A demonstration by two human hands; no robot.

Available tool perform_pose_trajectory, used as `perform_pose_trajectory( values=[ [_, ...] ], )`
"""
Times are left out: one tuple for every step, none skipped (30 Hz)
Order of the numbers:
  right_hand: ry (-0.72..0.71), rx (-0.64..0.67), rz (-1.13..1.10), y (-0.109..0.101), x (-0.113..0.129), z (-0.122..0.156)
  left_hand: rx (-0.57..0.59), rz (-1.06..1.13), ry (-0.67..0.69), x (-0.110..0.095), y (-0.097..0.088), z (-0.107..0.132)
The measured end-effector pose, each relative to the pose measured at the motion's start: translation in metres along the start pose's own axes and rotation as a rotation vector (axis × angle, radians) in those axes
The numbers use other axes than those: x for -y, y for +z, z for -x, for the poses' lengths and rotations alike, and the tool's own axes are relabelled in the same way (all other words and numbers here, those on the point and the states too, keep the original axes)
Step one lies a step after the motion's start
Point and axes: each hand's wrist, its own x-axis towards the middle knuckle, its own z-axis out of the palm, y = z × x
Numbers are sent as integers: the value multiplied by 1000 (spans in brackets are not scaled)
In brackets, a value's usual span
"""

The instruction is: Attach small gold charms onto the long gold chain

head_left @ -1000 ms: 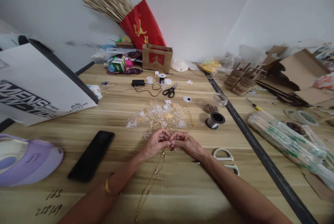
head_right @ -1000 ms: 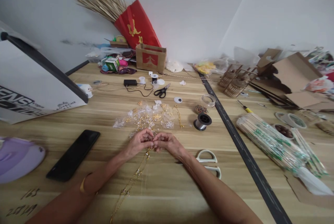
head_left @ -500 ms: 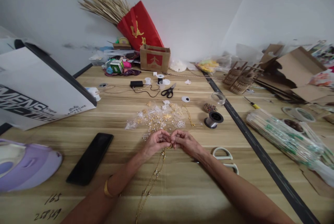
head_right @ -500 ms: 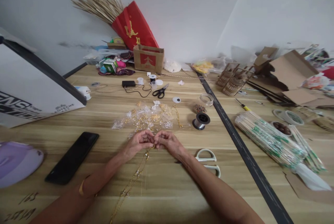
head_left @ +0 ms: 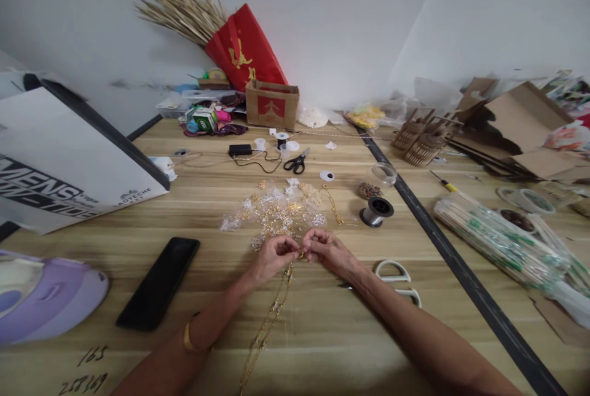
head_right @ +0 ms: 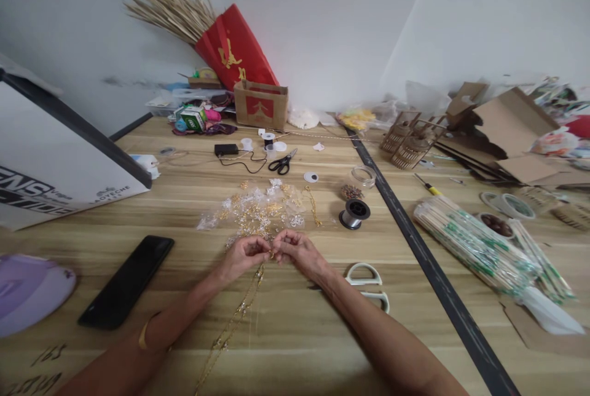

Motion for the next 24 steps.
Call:
perform_pose_trajectory(
  values=[
    [-8,1,-4,-1,0,0,-2,4,-3,0,0,0],
    [-15,3,-8,-1,-1,0,-2,8,-8,0,-1,0],
    [-18,5,-14,-1,-1,-1,-2,9,-13,0,-1,0],
    [-19,7,-21,-2,-1,-1,-4,9,-18,-1,-1,0],
    [-17,9,-28,-2,-1,-1,-8,4,-23,-2,-2,0],
    [-13,9,-37,-2,-1,-1,-15,-3,-29,-3,-2,0],
    [-10,7,-45,-2,-1,-1,-22,-10,-35,-5,-2,0],
    [-6,3,-54,-2,-1,-1,-29,-16,-43,-6,-1,0],
    [-3,-2,-61,-2,-1,-1,-34,-20,-52,-8,-1,0],
    [-1,-7,-66,-2,-1,-1,-36,-21,-61,-9,-1,1],
    [2,-11,-70,-2,-1,-1,-36,-20,-71,-10,-1,1],
    [5,-14,-73,-3,-1,-1,-35,-16,-81,-10,-1,1],
    [6,-18,-73,-3,-1,-2,-30,-13,-90,-10,-1,1],
    [7,-22,-72,-4,-2,-2,-26,-9,-97,-9,-1,1],
    [8,-27,-70,-4,-2,-2,-23,-3,-99,-9,-1,1],
    [8,-31,-68,-4,-2,-2,-20,2,-99,-8,-1,0],
    [7,-34,-66,-4,-2,-2,-16,6,-98,-8,-1,0],
    [6,-36,-65,-4,-2,-2,-14,10,-95,-7,-1,0],
    [5,-36,-65,-4,-2,-2,-14,12,-92,-7,-1,0],
    [6,-35,-66,-4,-2,-2,-16,12,-90,-7,-1,0],
    [6,-32,-67,-4,-1,-2,-17,10,-89,-7,0,0],
    [7,-29,-66,-4,-1,-2,-21,11,-87,-7,0,0],
    [8,-28,-64,-3,-1,-2,-24,13,-83,-7,0,0],
    [10,-30,-62,-3,-1,-2,-24,15,-80,-7,0,0]
  ],
)
